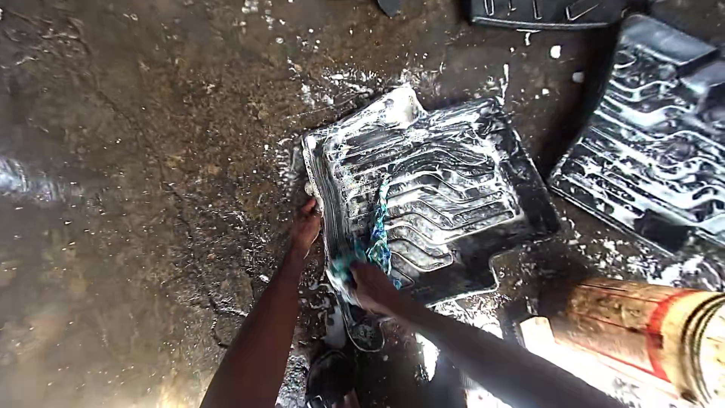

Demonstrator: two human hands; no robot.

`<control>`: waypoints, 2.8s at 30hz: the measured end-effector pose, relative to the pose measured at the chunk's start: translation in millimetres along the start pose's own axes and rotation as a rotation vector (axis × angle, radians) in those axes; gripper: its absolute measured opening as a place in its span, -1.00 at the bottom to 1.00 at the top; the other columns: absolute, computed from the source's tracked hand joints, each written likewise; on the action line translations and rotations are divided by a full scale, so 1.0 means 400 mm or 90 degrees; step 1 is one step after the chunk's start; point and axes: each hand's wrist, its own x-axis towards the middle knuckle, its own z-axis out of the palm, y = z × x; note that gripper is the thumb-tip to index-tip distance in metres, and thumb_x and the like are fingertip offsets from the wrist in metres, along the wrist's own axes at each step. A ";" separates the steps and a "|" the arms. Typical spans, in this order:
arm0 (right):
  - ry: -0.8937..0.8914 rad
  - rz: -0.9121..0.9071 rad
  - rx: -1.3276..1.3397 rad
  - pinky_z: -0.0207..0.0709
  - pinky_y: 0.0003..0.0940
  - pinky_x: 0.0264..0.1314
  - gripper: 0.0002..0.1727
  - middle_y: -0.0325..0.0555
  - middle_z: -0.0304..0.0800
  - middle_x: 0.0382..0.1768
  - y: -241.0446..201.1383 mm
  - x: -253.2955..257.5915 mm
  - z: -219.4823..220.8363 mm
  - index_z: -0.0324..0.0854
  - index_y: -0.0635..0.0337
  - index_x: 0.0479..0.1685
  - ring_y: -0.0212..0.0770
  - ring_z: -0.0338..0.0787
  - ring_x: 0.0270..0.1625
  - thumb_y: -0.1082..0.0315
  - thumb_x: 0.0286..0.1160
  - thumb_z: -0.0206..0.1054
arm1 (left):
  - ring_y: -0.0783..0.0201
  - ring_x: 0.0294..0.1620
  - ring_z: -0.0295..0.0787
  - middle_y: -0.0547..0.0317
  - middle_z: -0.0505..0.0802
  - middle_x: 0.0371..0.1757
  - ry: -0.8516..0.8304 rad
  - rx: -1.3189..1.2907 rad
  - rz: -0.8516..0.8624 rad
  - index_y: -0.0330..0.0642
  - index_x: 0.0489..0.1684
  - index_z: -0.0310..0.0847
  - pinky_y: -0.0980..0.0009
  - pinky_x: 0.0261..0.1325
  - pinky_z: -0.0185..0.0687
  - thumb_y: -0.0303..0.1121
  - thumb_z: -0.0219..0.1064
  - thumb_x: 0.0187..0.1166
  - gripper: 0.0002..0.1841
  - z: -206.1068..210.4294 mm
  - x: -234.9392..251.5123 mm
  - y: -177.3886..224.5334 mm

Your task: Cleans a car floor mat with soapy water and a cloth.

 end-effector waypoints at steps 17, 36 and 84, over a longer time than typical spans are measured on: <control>0.109 -0.057 -0.202 0.38 0.43 0.44 -0.41 0.24 0.67 0.35 0.012 -0.102 0.131 0.63 0.14 0.42 0.33 0.62 0.44 -0.04 0.52 0.38 | 0.04 0.58 0.54 -0.13 0.70 0.50 0.052 0.188 0.002 -0.20 0.63 0.47 -0.05 0.63 0.36 -0.35 0.01 0.74 -0.51 0.000 0.009 0.006; 0.205 0.149 -0.336 0.19 0.58 0.49 -0.54 0.16 0.60 0.47 0.514 -0.163 -0.235 0.79 -0.26 0.25 0.37 0.47 0.56 0.03 0.28 0.53 | -0.35 0.30 0.70 -0.42 0.80 0.15 0.149 0.392 0.099 -0.38 0.30 0.63 -0.43 0.43 0.34 -0.12 0.31 0.60 -0.50 0.046 -0.012 0.006; 0.457 -0.090 -0.123 0.59 0.37 0.23 -0.31 0.17 0.45 0.68 0.201 0.245 -0.181 0.63 -0.14 0.55 0.36 0.53 0.59 0.35 0.27 0.59 | -0.42 0.34 0.68 -0.51 0.77 0.22 0.212 0.347 0.135 -0.46 0.43 0.56 -0.39 0.46 0.35 -0.34 0.34 0.59 -0.52 0.052 -0.041 0.012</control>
